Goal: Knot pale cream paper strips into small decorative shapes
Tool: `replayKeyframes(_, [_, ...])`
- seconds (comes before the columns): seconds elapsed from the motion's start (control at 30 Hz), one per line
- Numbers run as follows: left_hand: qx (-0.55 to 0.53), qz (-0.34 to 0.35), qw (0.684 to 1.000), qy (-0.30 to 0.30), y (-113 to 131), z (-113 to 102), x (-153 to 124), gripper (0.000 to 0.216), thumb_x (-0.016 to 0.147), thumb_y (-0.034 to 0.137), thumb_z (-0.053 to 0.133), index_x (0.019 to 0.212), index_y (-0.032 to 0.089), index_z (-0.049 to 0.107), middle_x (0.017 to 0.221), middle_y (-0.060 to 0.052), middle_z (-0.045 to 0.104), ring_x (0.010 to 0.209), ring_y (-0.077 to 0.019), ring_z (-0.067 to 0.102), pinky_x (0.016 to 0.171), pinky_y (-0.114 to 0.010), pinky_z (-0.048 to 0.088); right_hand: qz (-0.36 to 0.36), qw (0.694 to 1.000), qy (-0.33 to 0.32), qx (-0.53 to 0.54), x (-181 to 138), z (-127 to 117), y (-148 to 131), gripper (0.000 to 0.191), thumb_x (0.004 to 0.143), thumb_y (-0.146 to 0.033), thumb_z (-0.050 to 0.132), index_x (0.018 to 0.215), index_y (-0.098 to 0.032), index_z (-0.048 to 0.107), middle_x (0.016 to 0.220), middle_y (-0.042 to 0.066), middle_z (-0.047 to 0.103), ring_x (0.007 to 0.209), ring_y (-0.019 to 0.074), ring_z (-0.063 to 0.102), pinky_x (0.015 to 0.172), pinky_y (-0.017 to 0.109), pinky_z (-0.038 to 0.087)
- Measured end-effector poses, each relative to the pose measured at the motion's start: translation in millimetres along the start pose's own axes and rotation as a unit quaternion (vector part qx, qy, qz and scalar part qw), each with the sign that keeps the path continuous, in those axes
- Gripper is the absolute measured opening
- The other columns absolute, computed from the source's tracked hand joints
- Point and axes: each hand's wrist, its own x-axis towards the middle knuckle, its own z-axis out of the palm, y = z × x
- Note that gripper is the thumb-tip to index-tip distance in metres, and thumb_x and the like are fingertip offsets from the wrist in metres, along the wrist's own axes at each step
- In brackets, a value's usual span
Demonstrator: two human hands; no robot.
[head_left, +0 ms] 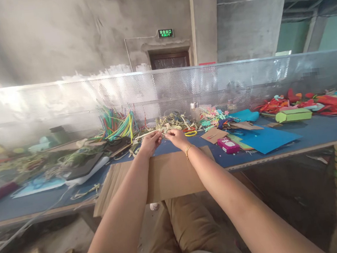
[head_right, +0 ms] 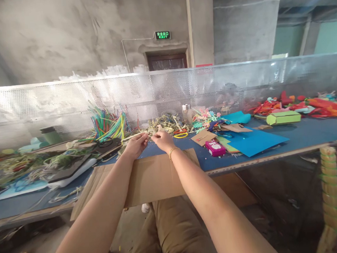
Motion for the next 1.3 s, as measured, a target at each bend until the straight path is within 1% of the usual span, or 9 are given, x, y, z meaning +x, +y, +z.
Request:
replayKeyframes(0.1, [0.007, -0.021, 0.999, -0.035, 1.1, 3.6, -4.3, 0.026, 0.061, 0.028, 0.082, 0.075, 0.013, 0.067, 0.062, 0.001, 0.058, 0.051, -0.0034, 0.05, 0.048, -0.012, 0.044, 0.063, 0.995, 0.015, 0.076, 2.1, 1.2, 3.2, 0.036, 0.079, -0.052, 0.054, 0.071, -0.02, 0.067, 0.061, -0.001, 0.06, 0.066, 0.0153, 0.057, 0.068, 0.027, 0.044])
replayKeyframes(0.23, [0.031, -0.04, 0.997, -0.065, 1.7, 7.0, -7.7, 0.028, 0.06, 0.031, 0.082, 0.074, 0.012, 0.067, 0.064, -0.001, 0.059, 0.052, -0.0049, 0.051, 0.048, -0.015, 0.043, 0.102, 0.972, 0.034, 0.207, 2.9, 4.0, 5.0, 0.034, 0.072, -0.051, 0.061, 0.071, -0.018, 0.065, 0.066, -0.002, 0.063, 0.064, 0.0128, 0.057, 0.065, 0.024, 0.046])
replayKeyframes(0.37, [0.07, -0.037, 0.995, -0.06, 0.4, 7.4, -6.5, 0.032, 0.065, 0.041, 0.077, 0.065, 0.013, 0.062, 0.054, 0.0, 0.054, 0.044, -0.0053, 0.045, 0.041, -0.017, 0.034, 0.094, 0.968, 0.032, 0.23, 1.8, 4.4, 1.2, 0.027, 0.068, -0.044, 0.064, 0.068, -0.017, 0.062, 0.068, 0.0, 0.065, 0.064, 0.0127, 0.058, 0.062, 0.023, 0.046])
replayKeyframes(0.53, [0.1, -0.005, 0.994, -0.035, -4.0, 5.8, -2.1, 0.03, 0.063, 0.034, 0.077, 0.057, 0.016, 0.054, 0.044, 0.006, 0.042, 0.037, -0.0043, 0.036, 0.038, -0.019, 0.022, 0.089, 0.969, 0.048, 0.227, 2.8, 4.0, -1.2, 0.026, 0.066, -0.042, 0.065, 0.063, -0.017, 0.059, 0.062, -0.002, 0.06, 0.062, 0.0114, 0.054, 0.062, 0.023, 0.044])
replayKeyframes(0.8, [0.176, 0.046, 0.983, -0.035, -6.2, 5.0, -3.0, 0.034, 0.064, 0.037, 0.077, 0.058, 0.017, 0.05, 0.044, 0.006, 0.043, 0.041, -0.0052, 0.037, 0.043, -0.02, 0.026, 0.111, 0.975, 0.1, 0.162, 0.2, -5.0, -1.0, 0.029, 0.07, -0.046, 0.063, 0.064, -0.018, 0.06, 0.061, -0.002, 0.058, 0.063, 0.0136, 0.053, 0.065, 0.026, 0.042])
replayKeyframes(0.9, [0.173, 0.054, 0.983, -0.02, -3.5, 8.0, -5.1, 0.032, 0.064, 0.041, 0.076, 0.069, 0.017, 0.056, 0.056, 0.002, 0.056, 0.048, -0.0075, 0.049, 0.048, -0.02, 0.035, 0.111, 0.98, 0.156, 0.046, -3.4, -14.3, -8.1, 0.026, 0.069, -0.045, 0.067, 0.068, -0.019, 0.063, 0.07, 0.002, 0.064, 0.07, 0.0171, 0.056, 0.071, 0.029, 0.043])
replayKeyframes(1.0, [0.15, 0.047, 0.987, -0.01, -0.8, 10.6, -6.0, 0.036, 0.068, 0.046, 0.071, 0.088, 0.019, 0.061, 0.072, -0.002, 0.067, 0.058, -0.0108, 0.058, 0.052, -0.02, 0.039, 0.046, 0.972, 0.21, -0.093, -3.4, -21.3, -18.3, 0.021, 0.077, -0.04, 0.064, 0.076, -0.019, 0.066, 0.082, 0.005, 0.067, 0.081, 0.0194, 0.059, 0.08, 0.032, 0.042])
replayKeyframes(1.17, [0.186, 0.085, 0.979, -0.006, -0.4, 10.6, -6.0, 0.03, 0.066, 0.042, 0.074, 0.082, 0.018, 0.065, 0.067, -0.002, 0.067, 0.052, -0.0101, 0.054, 0.046, -0.02, 0.033, -0.04, 0.979, 0.129, -0.153, 7.6, -23.1, -37.5, 0.023, 0.081, -0.043, 0.061, 0.08, -0.023, 0.073, 0.085, 0.005, 0.07, 0.085, 0.0201, 0.061, 0.081, 0.032, 0.041])
replayKeyframes(1.3, [0.228, 0.11, 0.967, 0.007, -1.7, 8.9, -4.5, 0.025, 0.067, 0.042, 0.073, 0.068, 0.016, 0.07, 0.055, -0.001, 0.061, 0.049, -0.0106, 0.05, 0.045, -0.021, 0.032, -0.019, 0.983, -0.005, -0.183, 21.3, -23.4, -54.2, 0.018, 0.074, -0.042, 0.068, 0.074, -0.025, 0.075, 0.067, 0.002, 0.069, 0.072, 0.0198, 0.062, 0.072, 0.031, 0.041])
